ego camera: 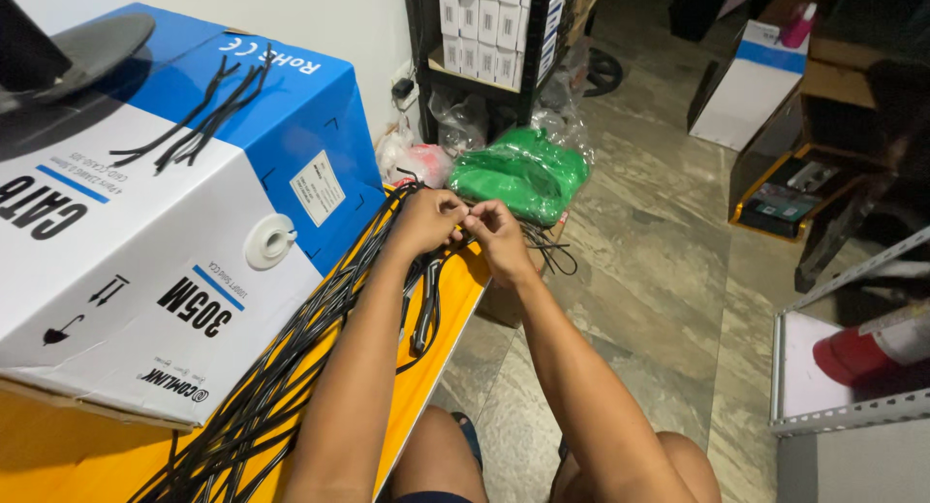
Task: The person sits at a yellow table and separates tangled black cable ties, pulling individual ties free from a bundle by hand and gathering the freed ties together. They occasionally lift and shake the bundle to loosen the ties before continuing to pull them apart.
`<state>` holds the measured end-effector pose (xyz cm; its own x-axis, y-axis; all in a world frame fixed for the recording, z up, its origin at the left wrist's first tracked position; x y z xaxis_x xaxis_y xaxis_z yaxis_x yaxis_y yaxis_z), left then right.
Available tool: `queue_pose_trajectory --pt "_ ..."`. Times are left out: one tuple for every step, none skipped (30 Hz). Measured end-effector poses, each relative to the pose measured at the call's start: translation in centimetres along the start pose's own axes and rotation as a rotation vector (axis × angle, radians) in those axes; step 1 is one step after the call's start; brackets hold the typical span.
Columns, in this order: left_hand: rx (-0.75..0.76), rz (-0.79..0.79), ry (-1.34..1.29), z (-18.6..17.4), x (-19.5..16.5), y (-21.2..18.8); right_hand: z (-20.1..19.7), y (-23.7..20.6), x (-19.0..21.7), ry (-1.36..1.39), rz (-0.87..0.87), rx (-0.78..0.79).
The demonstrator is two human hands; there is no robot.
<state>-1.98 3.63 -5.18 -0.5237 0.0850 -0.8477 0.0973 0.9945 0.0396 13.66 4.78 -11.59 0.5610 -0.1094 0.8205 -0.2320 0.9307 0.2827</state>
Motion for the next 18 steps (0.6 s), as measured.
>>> queue_pose_trajectory --pt "-0.013 0.015 0.051 -0.1 -0.3 -0.2 0.0 -0.1 -0.2 -0.025 -0.006 0.004" --pt "-0.03 0.033 0.102 -0.2 -0.6 -0.3 0.1 -0.1 -0.3 -0.051 -0.013 0.011" --pt "-0.038 0.036 0.116 -0.2 -0.7 -0.5 0.2 -0.2 -0.4 -0.077 -0.019 0.018" --pt "-0.045 0.04 0.128 -0.2 -0.7 -0.6 0.2 -0.3 -0.5 -0.101 -0.024 0.018" --pt "-0.054 0.046 0.142 -0.2 -0.7 -0.7 0.2 -0.3 -0.5 -0.125 -0.033 0.02" --pt "-0.049 0.019 0.156 -0.2 -0.5 -0.7 0.3 -0.3 -0.6 -0.149 -0.041 0.019" --pt "-0.042 -0.008 0.169 -0.2 -0.2 -0.7 0.3 -0.4 -0.6 -0.136 -0.023 0.012" --pt "-0.037 -0.034 0.183 -0.2 0.1 -0.6 0.4 -0.4 -0.6 -0.122 -0.007 0.005" --pt "-0.02 -0.05 0.148 -0.1 0.5 -0.4 0.4 -0.4 -0.6 -0.108 0.012 -0.002" --pt "-0.004 -0.068 0.113 0.1 1.0 -0.4 0.4 -0.5 -0.6 -0.155 -0.003 0.0" --pt "0.009 -0.084 0.079 0.1 1.4 -0.2 0.5 -0.5 -0.6 -0.202 -0.021 0.004" --pt "0.043 -0.076 0.033 0.1 1.8 0.0 0.5 -0.6 -0.6 -0.249 -0.037 0.009" --pt "0.077 -0.071 -0.014 0.2 2.1 0.1 0.5 -0.8 -0.5 -0.263 -0.029 0.004" --pt "0.109 -0.062 -0.06 0.2 2.3 0.3 0.5 -0.9 -0.5 -0.277 -0.024 0.0" --pt "0.121 -0.066 -0.055 0.2 2.3 0.4 0.5 -0.9 -0.4 -0.29 -0.019 -0.003" --pt "0.134 -0.073 -0.053 0.2 2.3 0.4 0.4 -1.0 -0.4 -0.282 -0.02 -0.003" --pt "0.146 -0.078 -0.049 0.2 2.2 0.3 0.4 -1.0 -0.4 -0.273 -0.022 -0.002" --pt "0.136 -0.085 -0.046 0.2 2.0 0.2 0.3 -1.0 -0.3 -0.267 -0.025 0.0"
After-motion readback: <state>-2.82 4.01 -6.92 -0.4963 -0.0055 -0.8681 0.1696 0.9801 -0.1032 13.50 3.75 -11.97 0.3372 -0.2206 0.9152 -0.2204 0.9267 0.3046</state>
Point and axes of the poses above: each hand's wrist, its own y-axis towards the middle knuckle, its own z-axis out of the palm, x = y × z, the point moved 1 cm from there along y, towards the middle knuckle, and after that the axes turned 7 degrees about y, right-handed, at the moved point
